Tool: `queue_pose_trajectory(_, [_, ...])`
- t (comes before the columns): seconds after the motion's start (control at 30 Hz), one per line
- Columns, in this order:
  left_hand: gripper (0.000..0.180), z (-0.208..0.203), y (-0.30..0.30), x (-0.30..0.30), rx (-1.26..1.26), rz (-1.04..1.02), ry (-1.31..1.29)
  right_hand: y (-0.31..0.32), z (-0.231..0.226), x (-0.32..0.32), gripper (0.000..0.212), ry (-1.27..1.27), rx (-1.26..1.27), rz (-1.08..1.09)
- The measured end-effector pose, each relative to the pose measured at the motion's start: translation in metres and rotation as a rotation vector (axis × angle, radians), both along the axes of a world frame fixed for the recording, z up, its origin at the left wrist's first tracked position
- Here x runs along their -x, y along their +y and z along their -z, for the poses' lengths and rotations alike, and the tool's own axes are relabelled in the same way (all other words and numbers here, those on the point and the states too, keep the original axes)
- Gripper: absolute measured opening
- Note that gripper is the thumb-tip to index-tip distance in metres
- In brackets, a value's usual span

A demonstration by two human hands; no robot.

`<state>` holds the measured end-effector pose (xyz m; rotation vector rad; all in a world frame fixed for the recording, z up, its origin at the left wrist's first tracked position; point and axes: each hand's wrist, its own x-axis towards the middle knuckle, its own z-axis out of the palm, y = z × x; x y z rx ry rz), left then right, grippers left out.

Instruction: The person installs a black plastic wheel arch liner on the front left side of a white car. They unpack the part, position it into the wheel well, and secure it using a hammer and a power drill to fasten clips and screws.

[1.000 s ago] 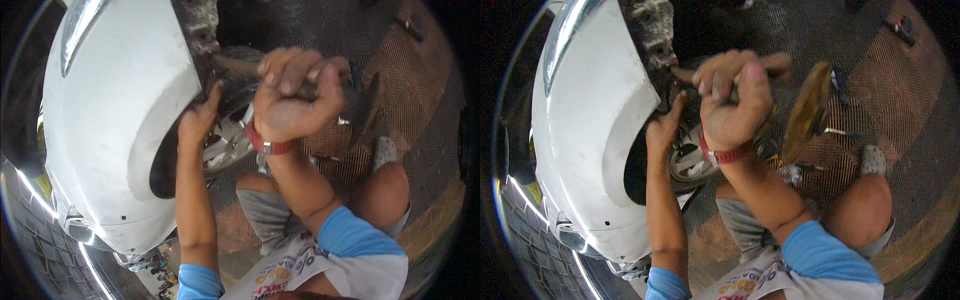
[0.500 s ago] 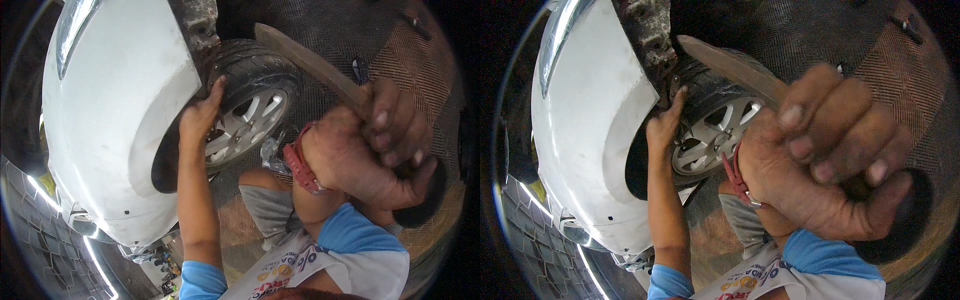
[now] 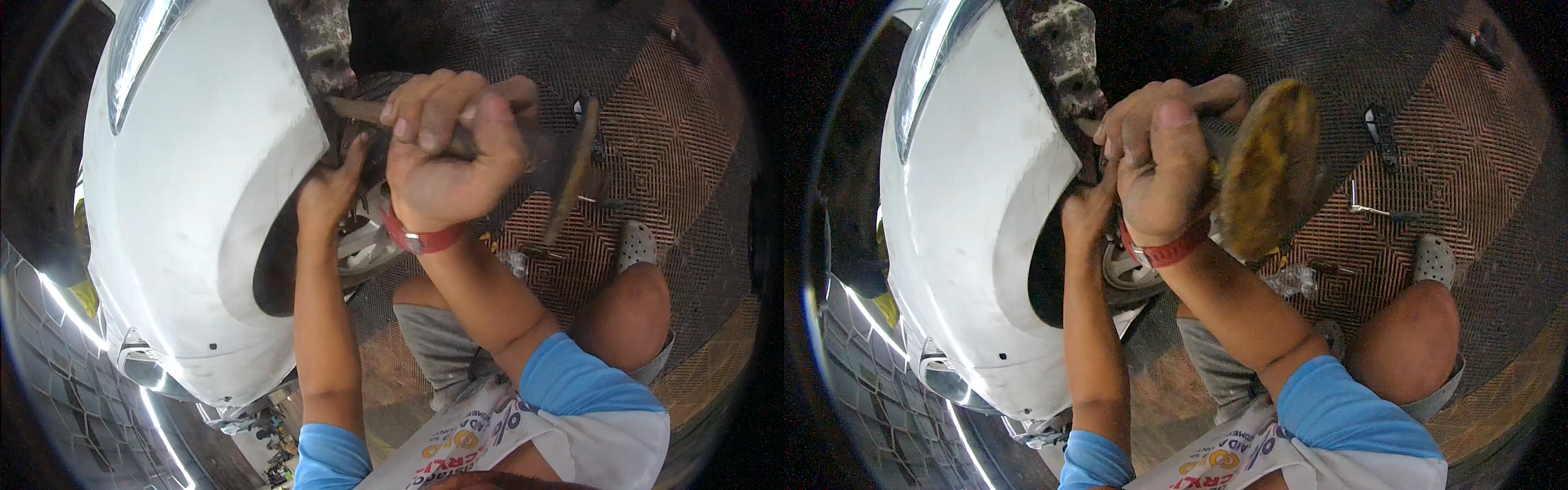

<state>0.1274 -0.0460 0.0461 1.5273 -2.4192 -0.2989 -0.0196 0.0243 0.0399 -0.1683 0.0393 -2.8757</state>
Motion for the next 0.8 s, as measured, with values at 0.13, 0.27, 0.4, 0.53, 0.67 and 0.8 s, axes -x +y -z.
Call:
queue_pose_trajectory(0.13, [0.050, 0.007, 0.002, -0.007, 0.041, -0.073, -0.040, 0.028, 0.017, 0.025, 0.022, 0.102, 0.161, 0.024])
queue_pose_trajectory(0.27, [0.051, 0.012, -0.002, -0.005, 0.036, -0.055, 0.086, 0.007, 0.012, 0.005, 0.019, 0.045, 0.138, 0.012])
queue_pose_trajectory(0.4, [0.046, 0.005, -0.008, 0.003, -0.037, 0.020, 0.171, -0.014, 0.011, -0.018, 0.017, -0.055, 0.093, -0.058])
queue_pose_trajectory(0.53, [0.045, 0.017, -0.016, -0.012, 0.020, 0.140, 0.204, -0.001, 0.003, -0.002, 0.017, 0.020, 0.186, -0.009])
queue_pose_trajectory(0.67, [0.044, 0.018, -0.013, -0.011, -0.017, 0.068, 0.126, -0.012, 0.003, -0.006, 0.016, 0.003, 0.116, -0.004])
queue_pose_trajectory(0.8, [0.042, 0.002, -0.001, 0.000, 0.006, 0.072, 0.057, 0.004, 0.002, 0.013, 0.013, -0.067, 0.214, -0.091])
